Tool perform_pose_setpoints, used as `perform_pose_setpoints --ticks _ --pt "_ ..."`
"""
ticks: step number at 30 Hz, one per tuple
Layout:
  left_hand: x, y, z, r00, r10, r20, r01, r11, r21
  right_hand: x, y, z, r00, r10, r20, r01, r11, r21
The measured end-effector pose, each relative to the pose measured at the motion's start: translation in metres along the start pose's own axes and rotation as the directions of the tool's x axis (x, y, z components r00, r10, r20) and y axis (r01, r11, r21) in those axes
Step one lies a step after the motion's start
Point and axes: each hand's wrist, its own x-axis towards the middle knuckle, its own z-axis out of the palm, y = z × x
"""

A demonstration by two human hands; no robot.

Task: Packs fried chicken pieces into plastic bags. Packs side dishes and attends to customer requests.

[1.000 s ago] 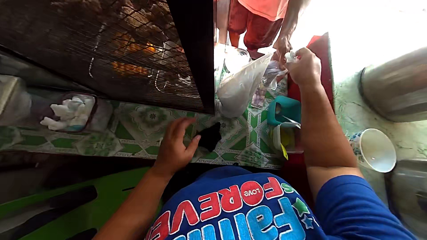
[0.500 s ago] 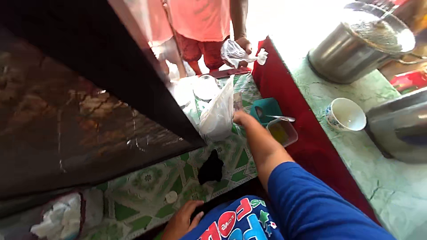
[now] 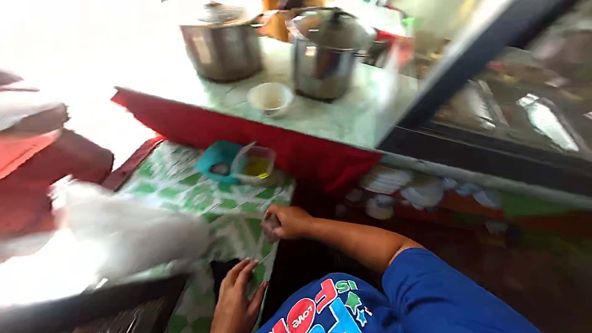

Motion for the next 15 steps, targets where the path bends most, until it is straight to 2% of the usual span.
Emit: perform_pose_setpoints --ticks 2,4,5,7,9,11,13,15 --pt "0.037 0.026 0.018 0.990 0.140 0.016 -0.139 0.990 -0.014 -0.066 0.018 -0.016 0.999 -0.040 -0.030 0.042 0.995 0.086" --pt "0.066 0.057 0.044 0.957 0.267 0.117 -0.255 0.961 -0.108 -0.132 0.033 -0.029 0.994 -0.056 -0.095 0.070 0.985 0.157" --pt "0.077 0.075 0.059 0.928 0.304 0.216 -0.268 0.946 -0.182 -0.165 0.040 -0.037 0.991 -0.028 -0.128 0.053 0.979 0.199" --pt "0.094 0.123 0.089 0.843 0.311 0.439 -0.194 0.937 -0.291 -0.232 0.061 -0.045 0.963 0.073 -0.260 0.001 0.962 0.274" --pt "0.103 0.182 0.125 0.738 0.318 0.596 -0.155 0.939 -0.308 -0.302 0.087 -0.043 0.885 0.205 -0.418 -0.050 0.934 0.353" --pt "0.104 0.241 0.167 0.600 0.394 0.697 -0.171 0.914 -0.369 -0.374 0.115 -0.030 0.781 0.324 -0.534 -0.103 0.910 0.401" --pt "0.099 0.296 0.197 0.488 0.446 0.750 -0.153 0.890 -0.430 -0.430 0.131 -0.024 0.716 0.472 -0.515 -0.205 0.847 0.491" --pt "0.090 0.336 0.218 0.443 0.511 0.736 -0.153 0.852 -0.500 -0.462 0.143 -0.022 0.630 0.557 -0.541 -0.296 0.816 0.496"
